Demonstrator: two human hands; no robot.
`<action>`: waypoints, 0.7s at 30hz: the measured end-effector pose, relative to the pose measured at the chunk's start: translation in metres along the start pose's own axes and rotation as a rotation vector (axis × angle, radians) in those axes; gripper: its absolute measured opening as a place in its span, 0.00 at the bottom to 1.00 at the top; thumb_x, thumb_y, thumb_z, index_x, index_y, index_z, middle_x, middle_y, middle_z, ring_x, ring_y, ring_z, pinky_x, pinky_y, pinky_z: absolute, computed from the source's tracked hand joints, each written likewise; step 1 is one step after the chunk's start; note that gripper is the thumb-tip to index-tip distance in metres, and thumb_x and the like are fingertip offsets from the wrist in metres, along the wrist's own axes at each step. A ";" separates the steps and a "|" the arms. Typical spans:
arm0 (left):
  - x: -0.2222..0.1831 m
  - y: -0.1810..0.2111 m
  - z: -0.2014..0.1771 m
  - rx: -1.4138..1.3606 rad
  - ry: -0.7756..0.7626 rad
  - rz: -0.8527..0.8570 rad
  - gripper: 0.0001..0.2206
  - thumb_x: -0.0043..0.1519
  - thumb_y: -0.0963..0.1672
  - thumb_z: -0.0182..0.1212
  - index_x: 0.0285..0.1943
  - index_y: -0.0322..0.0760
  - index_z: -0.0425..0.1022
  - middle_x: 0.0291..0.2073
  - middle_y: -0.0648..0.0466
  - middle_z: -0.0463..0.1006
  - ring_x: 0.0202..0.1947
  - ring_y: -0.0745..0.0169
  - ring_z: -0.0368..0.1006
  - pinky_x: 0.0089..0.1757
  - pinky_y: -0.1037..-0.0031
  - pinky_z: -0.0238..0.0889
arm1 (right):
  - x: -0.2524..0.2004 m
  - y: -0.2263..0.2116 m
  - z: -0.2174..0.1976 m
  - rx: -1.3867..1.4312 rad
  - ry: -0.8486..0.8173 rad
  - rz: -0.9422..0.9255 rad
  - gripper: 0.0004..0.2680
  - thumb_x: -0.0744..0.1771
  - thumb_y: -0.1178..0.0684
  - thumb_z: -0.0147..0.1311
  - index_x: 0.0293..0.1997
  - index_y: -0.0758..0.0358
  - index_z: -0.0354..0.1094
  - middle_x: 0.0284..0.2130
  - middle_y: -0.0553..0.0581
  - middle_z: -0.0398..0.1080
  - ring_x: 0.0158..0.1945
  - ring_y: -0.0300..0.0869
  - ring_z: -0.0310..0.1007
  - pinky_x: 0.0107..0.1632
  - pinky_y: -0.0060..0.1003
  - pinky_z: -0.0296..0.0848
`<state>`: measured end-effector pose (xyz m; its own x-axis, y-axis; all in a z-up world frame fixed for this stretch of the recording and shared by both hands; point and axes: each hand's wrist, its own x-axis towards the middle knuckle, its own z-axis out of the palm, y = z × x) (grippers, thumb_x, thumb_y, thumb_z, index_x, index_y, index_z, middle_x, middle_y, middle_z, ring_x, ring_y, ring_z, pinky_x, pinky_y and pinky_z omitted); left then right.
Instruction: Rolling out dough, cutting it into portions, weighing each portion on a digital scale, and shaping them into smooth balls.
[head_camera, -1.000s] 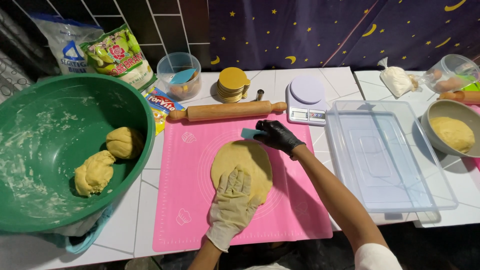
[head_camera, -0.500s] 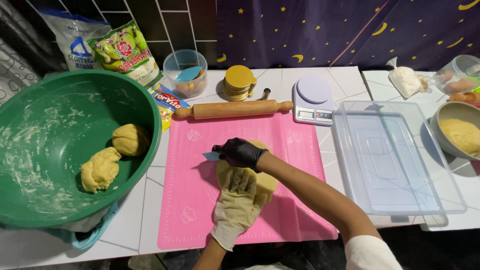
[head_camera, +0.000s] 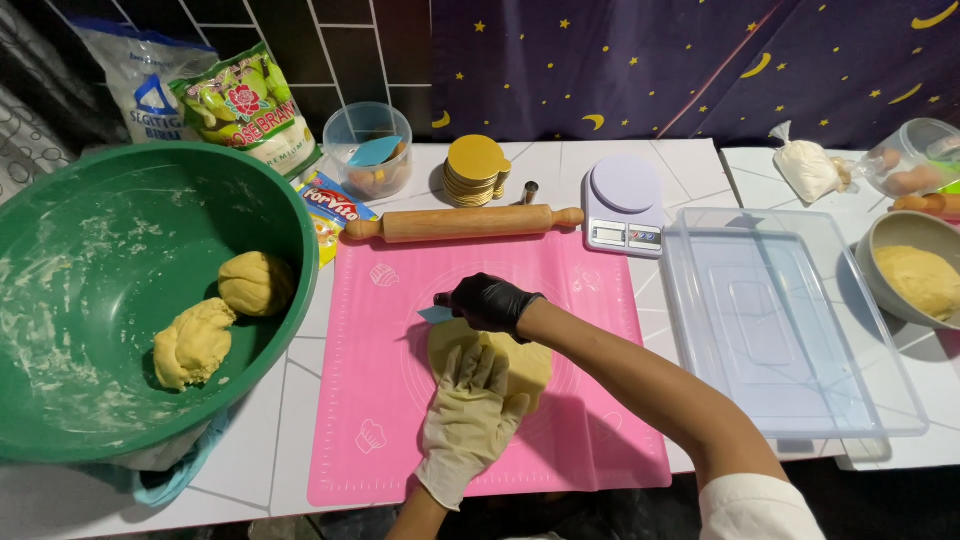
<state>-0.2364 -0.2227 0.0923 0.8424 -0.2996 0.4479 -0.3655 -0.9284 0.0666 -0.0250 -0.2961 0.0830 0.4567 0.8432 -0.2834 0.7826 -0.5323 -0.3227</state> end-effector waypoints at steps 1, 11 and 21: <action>0.000 0.000 0.002 0.000 0.001 0.000 0.34 0.69 0.56 0.38 0.72 0.24 0.57 0.72 0.32 0.56 0.74 0.37 0.48 0.71 0.51 0.35 | -0.001 0.004 0.001 -0.001 0.000 0.000 0.27 0.63 0.68 0.46 0.71 0.51 0.57 0.49 0.53 0.76 0.50 0.47 0.77 0.46 0.39 0.77; -0.001 0.002 0.007 -0.008 -0.104 -0.016 0.34 0.70 0.58 0.33 0.70 0.26 0.61 0.69 0.36 0.63 0.73 0.39 0.51 0.70 0.51 0.34 | -0.043 0.020 0.003 0.083 0.288 0.038 0.07 0.65 0.55 0.52 0.44 0.54 0.75 0.34 0.57 0.78 0.41 0.53 0.80 0.42 0.46 0.79; 0.007 0.006 0.010 -0.039 -0.093 -0.042 0.33 0.69 0.57 0.35 0.71 0.28 0.60 0.70 0.38 0.61 0.73 0.40 0.51 0.70 0.52 0.35 | -0.072 0.039 -0.001 0.152 0.183 0.243 0.11 0.66 0.55 0.51 0.52 0.53 0.75 0.37 0.56 0.80 0.45 0.50 0.80 0.48 0.45 0.80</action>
<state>-0.2291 -0.2320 0.0871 0.8898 -0.2812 0.3595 -0.3427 -0.9318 0.1194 -0.0268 -0.3780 0.0915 0.7010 0.6826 -0.2066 0.5760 -0.7127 -0.4003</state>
